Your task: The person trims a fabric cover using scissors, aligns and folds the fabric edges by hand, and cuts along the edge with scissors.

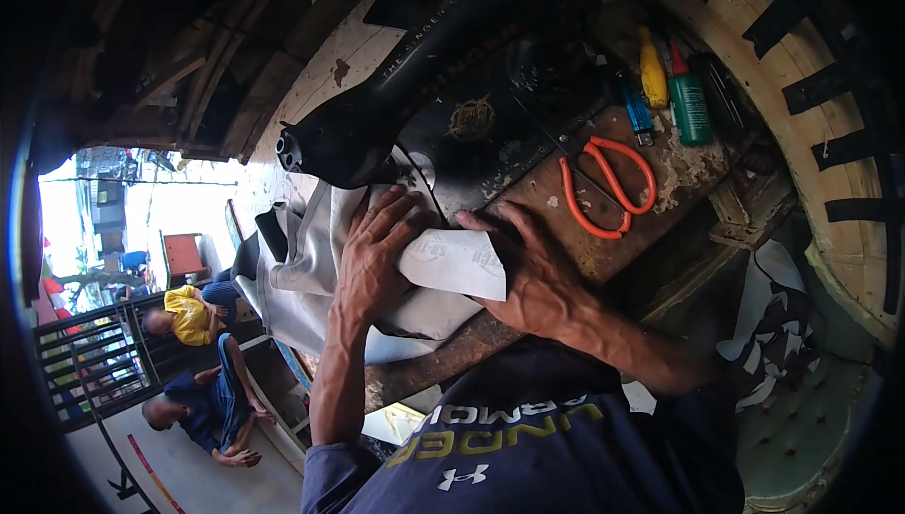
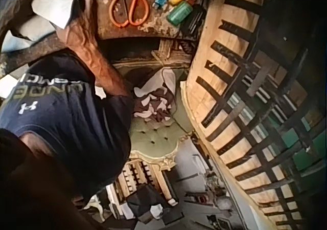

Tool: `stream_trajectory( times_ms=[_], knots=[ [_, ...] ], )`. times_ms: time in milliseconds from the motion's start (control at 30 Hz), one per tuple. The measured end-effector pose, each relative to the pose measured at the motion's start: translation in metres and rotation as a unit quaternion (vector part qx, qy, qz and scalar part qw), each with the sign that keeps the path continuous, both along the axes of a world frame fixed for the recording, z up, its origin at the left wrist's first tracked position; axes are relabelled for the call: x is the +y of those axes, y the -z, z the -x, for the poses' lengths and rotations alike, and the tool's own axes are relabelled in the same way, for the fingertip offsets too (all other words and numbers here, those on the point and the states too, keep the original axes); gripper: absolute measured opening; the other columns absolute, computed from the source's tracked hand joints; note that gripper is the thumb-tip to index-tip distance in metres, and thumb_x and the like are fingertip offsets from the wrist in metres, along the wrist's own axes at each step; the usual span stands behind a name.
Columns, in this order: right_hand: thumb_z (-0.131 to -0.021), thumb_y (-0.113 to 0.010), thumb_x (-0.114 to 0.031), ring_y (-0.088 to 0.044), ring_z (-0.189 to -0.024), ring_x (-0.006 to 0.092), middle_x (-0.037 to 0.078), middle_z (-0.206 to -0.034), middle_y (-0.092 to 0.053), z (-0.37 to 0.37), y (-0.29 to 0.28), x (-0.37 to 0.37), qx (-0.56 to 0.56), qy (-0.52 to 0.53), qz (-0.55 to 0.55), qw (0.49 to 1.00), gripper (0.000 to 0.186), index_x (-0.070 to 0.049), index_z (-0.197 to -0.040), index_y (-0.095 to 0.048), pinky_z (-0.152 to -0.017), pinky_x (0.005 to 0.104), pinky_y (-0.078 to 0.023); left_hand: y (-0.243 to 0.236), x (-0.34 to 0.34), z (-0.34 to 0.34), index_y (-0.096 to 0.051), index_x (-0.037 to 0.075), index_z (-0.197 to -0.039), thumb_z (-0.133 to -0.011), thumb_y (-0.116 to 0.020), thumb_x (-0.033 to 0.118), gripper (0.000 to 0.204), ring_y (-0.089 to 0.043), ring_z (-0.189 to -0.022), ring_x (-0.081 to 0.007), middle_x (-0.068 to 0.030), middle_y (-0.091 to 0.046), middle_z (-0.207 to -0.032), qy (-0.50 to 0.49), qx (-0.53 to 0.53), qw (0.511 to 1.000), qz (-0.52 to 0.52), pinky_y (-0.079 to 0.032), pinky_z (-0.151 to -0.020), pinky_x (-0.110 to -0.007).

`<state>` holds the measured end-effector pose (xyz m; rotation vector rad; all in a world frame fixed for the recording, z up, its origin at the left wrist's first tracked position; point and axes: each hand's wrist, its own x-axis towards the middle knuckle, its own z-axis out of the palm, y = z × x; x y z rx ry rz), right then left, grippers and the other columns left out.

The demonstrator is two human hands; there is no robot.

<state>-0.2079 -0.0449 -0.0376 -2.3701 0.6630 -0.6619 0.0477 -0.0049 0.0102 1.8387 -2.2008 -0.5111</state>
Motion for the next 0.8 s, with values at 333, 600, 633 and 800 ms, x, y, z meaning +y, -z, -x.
stream_trajectory(
  times_ms=[333,600,633,800],
  knots=[
    [-0.078,-0.085,-0.027,-0.040,-0.150,0.0459,0.010,-0.158,-0.052,0.037,-0.016,0.001,0.050,-0.068,-0.034,0.996,0.046,-0.018,-0.122,-0.078,-0.126,0.0579,-0.034,-0.018,0.007,0.005,-0.078,0.016,-0.121,-0.087,-0.068,0.012,0.035,-0.043,-0.156,-0.0249,-0.0011,-0.064,-0.153,0.032,-0.044,0.998,-0.028,-0.022,-0.128,-0.063],
    [-0.078,-0.085,-0.030,-0.043,-0.149,0.0423,0.011,-0.157,-0.055,0.034,-0.010,0.002,0.019,-0.042,-0.087,0.995,0.044,-0.016,-0.119,-0.079,-0.127,0.0573,-0.034,-0.012,0.013,0.012,-0.078,0.018,-0.123,-0.089,-0.069,0.014,0.035,-0.048,-0.153,-0.0236,0.0004,-0.068,-0.149,0.013,-0.046,0.999,-0.007,-0.022,-0.128,-0.062],
    [-0.077,-0.085,-0.031,-0.043,-0.149,0.0423,0.011,-0.157,-0.055,0.035,-0.010,0.002,0.034,-0.044,-0.088,0.995,0.045,-0.014,-0.119,-0.079,-0.127,0.0571,-0.034,-0.010,0.014,0.012,-0.077,0.018,-0.124,-0.089,-0.069,0.015,0.036,-0.049,-0.152,-0.0233,0.0005,-0.068,-0.148,0.010,-0.043,0.999,-0.004,-0.022,-0.128,-0.063],
    [-0.079,-0.085,-0.030,-0.036,-0.154,0.0418,0.010,-0.163,-0.048,0.036,-0.020,0.001,0.066,-0.057,-0.102,0.991,0.054,0.002,-0.121,-0.076,-0.127,0.0520,-0.035,-0.008,0.016,0.012,-0.076,0.020,-0.128,-0.087,-0.070,0.013,0.042,-0.049,-0.152,-0.0239,0.0018,-0.067,-0.149,0.003,-0.039,0.999,-0.008,-0.020,-0.128,-0.064]
  ],
)
